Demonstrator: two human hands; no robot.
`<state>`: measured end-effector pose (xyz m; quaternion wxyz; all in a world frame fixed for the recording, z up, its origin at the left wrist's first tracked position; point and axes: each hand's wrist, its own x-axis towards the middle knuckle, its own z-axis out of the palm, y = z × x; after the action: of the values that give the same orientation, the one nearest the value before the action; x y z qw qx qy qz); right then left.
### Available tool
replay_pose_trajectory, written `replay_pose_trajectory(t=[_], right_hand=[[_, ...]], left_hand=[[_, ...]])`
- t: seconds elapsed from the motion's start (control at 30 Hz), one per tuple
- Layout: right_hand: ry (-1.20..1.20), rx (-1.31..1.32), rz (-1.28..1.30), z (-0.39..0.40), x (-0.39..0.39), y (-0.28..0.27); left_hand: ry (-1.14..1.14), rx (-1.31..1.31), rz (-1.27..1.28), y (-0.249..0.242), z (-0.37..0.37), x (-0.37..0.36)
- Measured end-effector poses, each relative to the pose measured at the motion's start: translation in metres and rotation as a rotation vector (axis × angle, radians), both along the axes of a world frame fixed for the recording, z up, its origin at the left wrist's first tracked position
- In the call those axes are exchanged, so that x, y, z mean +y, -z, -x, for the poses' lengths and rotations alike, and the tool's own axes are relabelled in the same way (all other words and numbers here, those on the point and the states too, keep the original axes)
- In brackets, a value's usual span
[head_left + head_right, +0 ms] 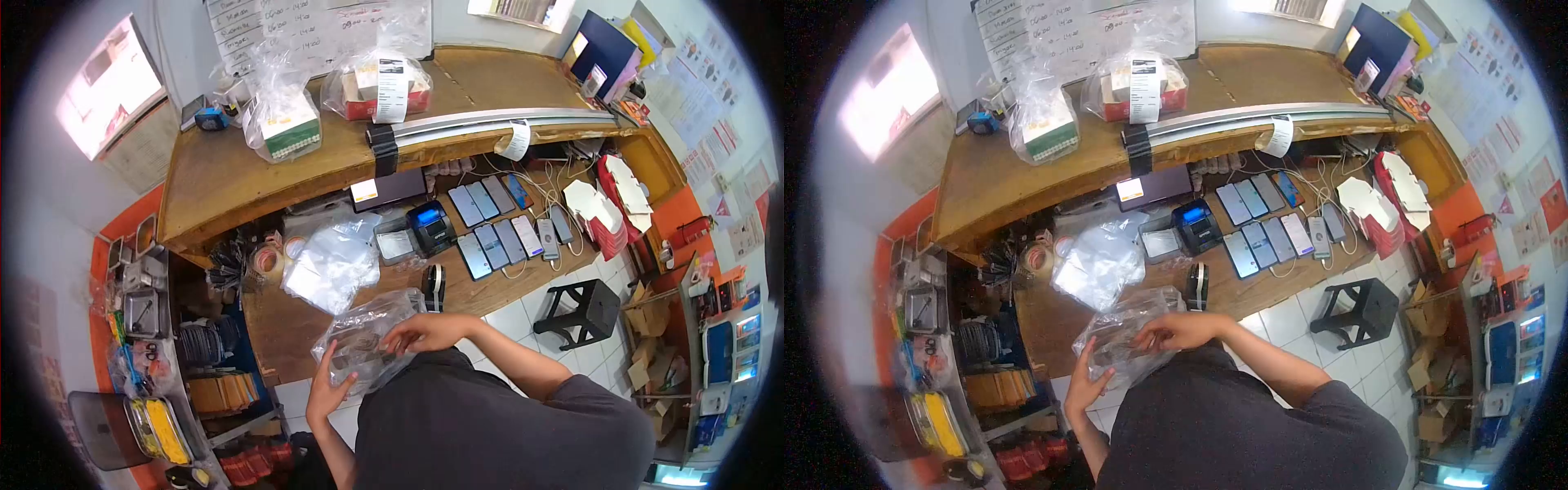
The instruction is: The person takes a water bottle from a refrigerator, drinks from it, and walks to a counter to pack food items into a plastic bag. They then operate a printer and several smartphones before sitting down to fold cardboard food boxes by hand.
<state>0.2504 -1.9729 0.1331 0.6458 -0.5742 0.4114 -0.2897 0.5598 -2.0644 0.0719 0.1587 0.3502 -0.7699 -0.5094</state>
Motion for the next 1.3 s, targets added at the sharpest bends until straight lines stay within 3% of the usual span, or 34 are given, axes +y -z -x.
replay_pose_trajectory(t=[0.03,0.1,0.13,0.2,0.3,0.43,0.5,0.57,0.6,0.63,0.83,0.9,0.97,1.03,1.07,1.1,1.13,1.17,1.23,1.3], right_hand=[[0.004,-0.007,0.002,0.010,0.005,-0.001],[0.201,-0.118,-0.067,0.031,0.013,-0.002],[0.204,-0.123,-0.067,0.041,0.016,0.004],[0.480,-0.111,-0.093,0.062,0.017,0.018],[0.630,0.028,-0.107,0.082,0.016,0.023],[0.653,0.008,-0.076,0.079,0.013,0.031],[0.615,0.097,-0.066,0.070,0.014,0.035],[0.589,0.208,-0.026,0.064,0.019,0.047],[0.545,0.379,0.025,0.063,0.021,0.051],[0.492,0.550,0.080,0.062,0.021,0.055],[0.254,0.717,-0.001,0.060,0.025,0.079],[0.197,0.736,-0.055,0.059,0.024,0.082],[0.145,0.847,0.070,0.063,0.015,0.082],[0.100,0.837,0.083,0.073,-0.006,0.094],[0.105,0.806,0.157,0.082,-0.019,0.102],[0.113,0.777,0.234,0.091,-0.035,0.111],[0.161,0.805,0.290,0.098,-0.053,0.121],[0.208,0.837,0.346,0.107,-0.070,0.125],[0.305,0.910,0.362,0.122,-0.103,0.119],[0.426,0.961,0.532,0.141,-0.142,0.151]], left_hand=[[0.004,-0.007,0.002,-0.004,0.000,0.000],[-0.238,-0.018,-0.308,-0.015,0.006,-0.001],[-0.236,-0.023,-0.307,-0.011,0.005,-0.004],[-0.462,0.255,-0.396,0.009,0.005,-0.016],[-0.606,0.449,-0.228,0.030,0.012,-0.032],[-0.523,0.437,-0.123,0.010,0.018,-0.033],[-0.522,0.415,-0.121,0.008,0.013,-0.025],[-0.662,0.330,-0.176,0.018,0.002,-0.021],[-0.669,0.327,-0.178,0.021,-0.003,-0.018],[-0.682,0.405,-0.234,0.024,-0.008,-0.014],[-0.795,0.596,-0.436,0.063,-0.031,0.010],[-0.740,0.330,-0.478,0.111,-0.048,0.022],[-0.660,0.133,-0.468,0.187,-0.071,0.043],[-0.587,-0.114,-0.336,0.260,-0.092,0.088],[-0.552,-0.067,-0.433,0.303,-0.110,0.119],[-0.130,-0.328,-0.274,0.361,-0.149,0.149],[-0.412,-0.627,-0.456,0.307,-0.122,0.186],[-0.314,-0.590,-0.402,0.391,-0.155,0.241],[-0.513,-0.574,-0.639,0.367,-0.178,0.310],[-0.631,-0.519,-0.764,0.339,-0.183,0.355]])
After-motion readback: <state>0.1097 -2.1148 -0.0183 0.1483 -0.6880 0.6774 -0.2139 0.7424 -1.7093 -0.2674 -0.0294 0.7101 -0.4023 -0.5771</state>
